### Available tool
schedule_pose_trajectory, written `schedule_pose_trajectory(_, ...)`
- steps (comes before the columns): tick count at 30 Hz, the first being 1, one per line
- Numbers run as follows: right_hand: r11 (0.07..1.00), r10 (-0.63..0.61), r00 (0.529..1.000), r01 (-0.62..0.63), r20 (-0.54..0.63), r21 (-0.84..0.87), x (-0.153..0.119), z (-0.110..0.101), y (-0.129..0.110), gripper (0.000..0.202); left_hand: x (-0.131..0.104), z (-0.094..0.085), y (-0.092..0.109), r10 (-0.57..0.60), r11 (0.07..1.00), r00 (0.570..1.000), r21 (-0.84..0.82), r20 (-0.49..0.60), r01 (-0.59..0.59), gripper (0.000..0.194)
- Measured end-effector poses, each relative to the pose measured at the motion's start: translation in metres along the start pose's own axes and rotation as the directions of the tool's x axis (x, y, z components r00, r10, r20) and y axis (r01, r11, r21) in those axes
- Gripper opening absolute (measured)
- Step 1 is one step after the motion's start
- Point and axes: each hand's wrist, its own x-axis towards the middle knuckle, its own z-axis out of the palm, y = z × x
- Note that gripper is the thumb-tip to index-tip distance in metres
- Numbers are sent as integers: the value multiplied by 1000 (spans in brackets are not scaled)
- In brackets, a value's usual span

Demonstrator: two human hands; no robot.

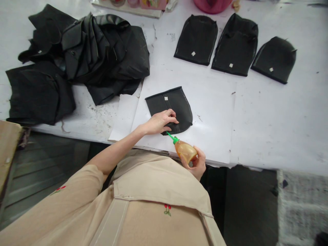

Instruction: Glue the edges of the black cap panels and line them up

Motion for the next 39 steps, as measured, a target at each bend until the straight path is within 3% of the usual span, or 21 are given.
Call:
schedule_pose_trajectory(9, 998, 62, 997, -63, 39, 31, -1, -3, 3, 65, 1, 0, 1, -16, 1000, 1000, -17, -12, 15, 39)
schedule_pose_trajectory(17, 991, -78, 993, 68, -92, -114, 3, -11, -5, 60, 1, 0, 3, -31, 999, 1000, -23, -4, 31, 37)
schedule_pose_trajectory(21, 980, -155, 985, 143, -82, -139, 0, -15, -7, 60, 2, 0, 5, -41, 999, 999, -21, -8, 41, 36)
schedule_pose_trajectory(23, 989, -112, 991, 105, -71, -104, -2, -14, -10, 60, 2, -1, 6, -47, 999, 999, -14, -6, 47, 37)
schedule_pose_trajectory(26, 992, 105, 992, -99, -71, 84, -1, -10, -16, 62, 2, -2, 7, -49, 999, 999, -8, 0, 49, 37)
schedule_pose_trajectory(30, 852, 369, 929, -326, -26, 410, 11, -19, -20, 57, 3, 0, 9, -69, 998, 998, -4, -13, 69, 37)
schedule_pose_trajectory(34, 768, 400, 915, -308, -46, 561, 27, -38, -21, 42, 14, 8, 22, -170, 985, 984, 11, -61, 171, 34)
schedule_pose_trajectory(39, 829, 343, 910, -178, -231, 530, 32, -50, -21, 43, 49, 24, 45, -291, 956, 942, -21, -165, 292, 29)
